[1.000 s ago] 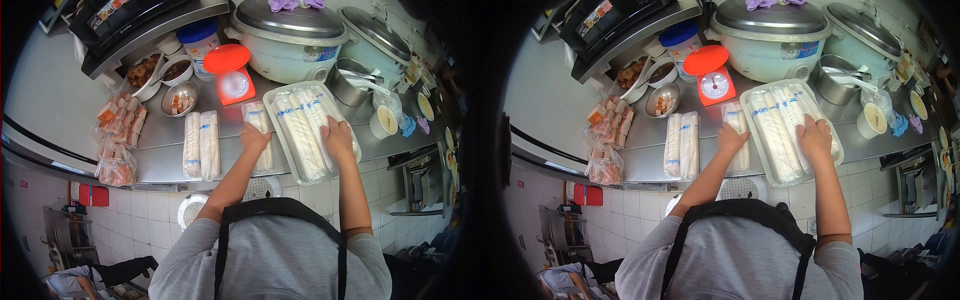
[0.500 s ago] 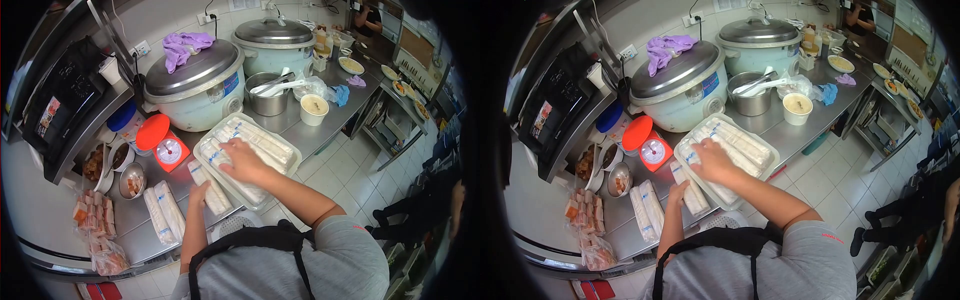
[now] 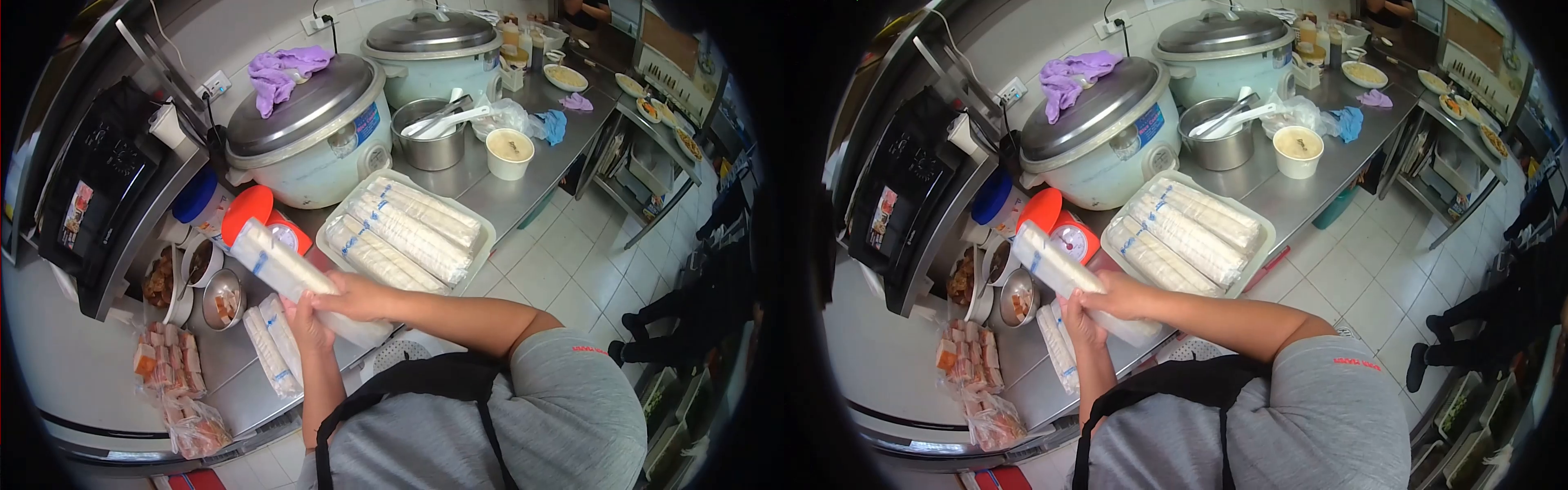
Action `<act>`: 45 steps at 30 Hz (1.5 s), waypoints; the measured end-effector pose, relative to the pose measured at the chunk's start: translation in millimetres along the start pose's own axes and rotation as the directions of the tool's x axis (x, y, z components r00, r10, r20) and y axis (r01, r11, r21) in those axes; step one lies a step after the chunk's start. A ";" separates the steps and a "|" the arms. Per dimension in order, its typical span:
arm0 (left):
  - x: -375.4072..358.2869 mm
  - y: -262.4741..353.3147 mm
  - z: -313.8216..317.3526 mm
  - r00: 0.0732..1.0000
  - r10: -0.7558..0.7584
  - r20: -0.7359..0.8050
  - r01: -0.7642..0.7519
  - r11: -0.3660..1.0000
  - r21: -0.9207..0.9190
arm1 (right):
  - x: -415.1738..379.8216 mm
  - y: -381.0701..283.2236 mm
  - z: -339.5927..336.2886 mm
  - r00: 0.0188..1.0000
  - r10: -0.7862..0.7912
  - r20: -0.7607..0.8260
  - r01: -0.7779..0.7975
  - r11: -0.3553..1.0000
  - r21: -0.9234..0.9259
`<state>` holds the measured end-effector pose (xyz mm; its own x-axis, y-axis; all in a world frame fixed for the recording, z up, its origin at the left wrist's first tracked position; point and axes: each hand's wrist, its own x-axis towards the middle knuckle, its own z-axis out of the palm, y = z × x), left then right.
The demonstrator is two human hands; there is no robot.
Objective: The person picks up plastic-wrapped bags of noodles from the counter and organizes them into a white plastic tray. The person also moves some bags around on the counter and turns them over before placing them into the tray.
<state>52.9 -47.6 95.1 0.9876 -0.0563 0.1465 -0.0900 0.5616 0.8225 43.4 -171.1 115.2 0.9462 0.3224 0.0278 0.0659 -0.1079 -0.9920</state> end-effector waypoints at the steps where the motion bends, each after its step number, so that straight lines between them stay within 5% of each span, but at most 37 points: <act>1: -0.4 -1.2 8.8 1.000 0.003 -0.021 -0.002 1.000 0.029 | -4.9 -1.9 -7.8 0.999 -0.038 -0.024 0.036 0.998 -0.051; 6: 14.5 -10.1 15.3 0.973 -0.031 0.228 -0.034 0.961 0.275 | -23.6 -1.2 -71.4 0.962 0.097 -0.256 -0.079 0.994 0.080; 9: 16.6 7.3 0.3 0.985 0.123 0.119 -0.170 0.790 0.589 | -39.0 -12.6 -137.4 0.944 0.028 -0.330 -0.079 0.987 -0.142; 10: 17.0 13.7 -11.7 0.991 0.119 0.053 -0.125 0.762 0.635 | -37.3 3.4 -157.2 0.888 -0.139 -0.438 0.005 0.956 -0.294; 16: 5.2 43.3 -140.0 0.930 0.169 -0.326 0.210 0.485 0.849 | -21.2 36.2 -214.1 0.944 0.148 -0.293 -0.169 0.984 -0.049; 19: -17.4 58.7 -172.3 0.833 0.252 -0.493 0.438 0.243 0.865 | 0.1 77.3 -224.9 0.958 0.197 -0.209 -0.287 0.687 -0.668; 23: -34.2 40.3 -229.2 0.742 0.147 -0.654 0.629 0.185 0.755 | 2.3 95.2 -231.7 0.931 0.218 -0.293 -0.365 0.578 -0.730; 25: -38.3 28.8 -236.9 0.743 0.116 -0.659 0.648 0.125 0.752 | -4.1 41.7 -189.3 0.916 -0.024 -0.400 -0.383 0.241 -0.892; 28: -37.7 16.2 -244.6 0.731 0.110 -0.673 0.656 0.156 0.738 | 11.2 3.2 -125.6 0.946 -0.208 -0.248 -0.022 0.722 -0.691; 30: -35.3 19.1 -226.3 0.712 0.105 -0.695 0.700 -0.019 0.714 | 21.7 4.9 -60.5 0.993 -0.096 -0.066 0.065 0.929 -0.364; 31: -34.0 22.4 -221.9 0.704 0.101 -0.703 0.710 -0.109 0.696 | 25.1 -0.9 -21.6 0.989 0.111 0.101 -0.085 0.968 -0.235; 33: -29.4 22.3 -237.2 0.720 0.003 -0.694 0.693 -0.030 0.720 | 47.0 47.7 44.1 0.908 0.305 0.286 -0.254 0.946 -0.204; 34: -28.3 21.9 -245.6 0.728 -0.046 -0.684 0.685 0.008 0.728 | 55.7 69.4 74.1 0.912 0.301 0.280 -0.208 0.925 -0.319; 36: -27.8 19.8 -255.1 0.762 -0.116 -0.637 0.647 0.119 0.753 | 75.1 106.5 121.9 0.807 0.530 0.260 -0.478 0.845 -0.238; 40: -35.7 9.0 -261.8 0.811 -0.114 -0.574 0.543 0.512 0.665 | 86.3 98.3 153.0 0.753 0.630 0.190 -0.627 0.774 -0.080; 45: -39.6 17.6 -242.3 0.848 -0.359 -0.390 0.489 0.814 0.313 | 96.6 114.3 153.9 0.689 0.652 0.317 -0.722 0.657 0.216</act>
<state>43.3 164.5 -29.3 0.9200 0.0724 -0.3851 0.3689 0.1713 0.9135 93.6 -7.5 -14.5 0.5941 0.4495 -0.6670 -0.7083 -0.1006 -0.6987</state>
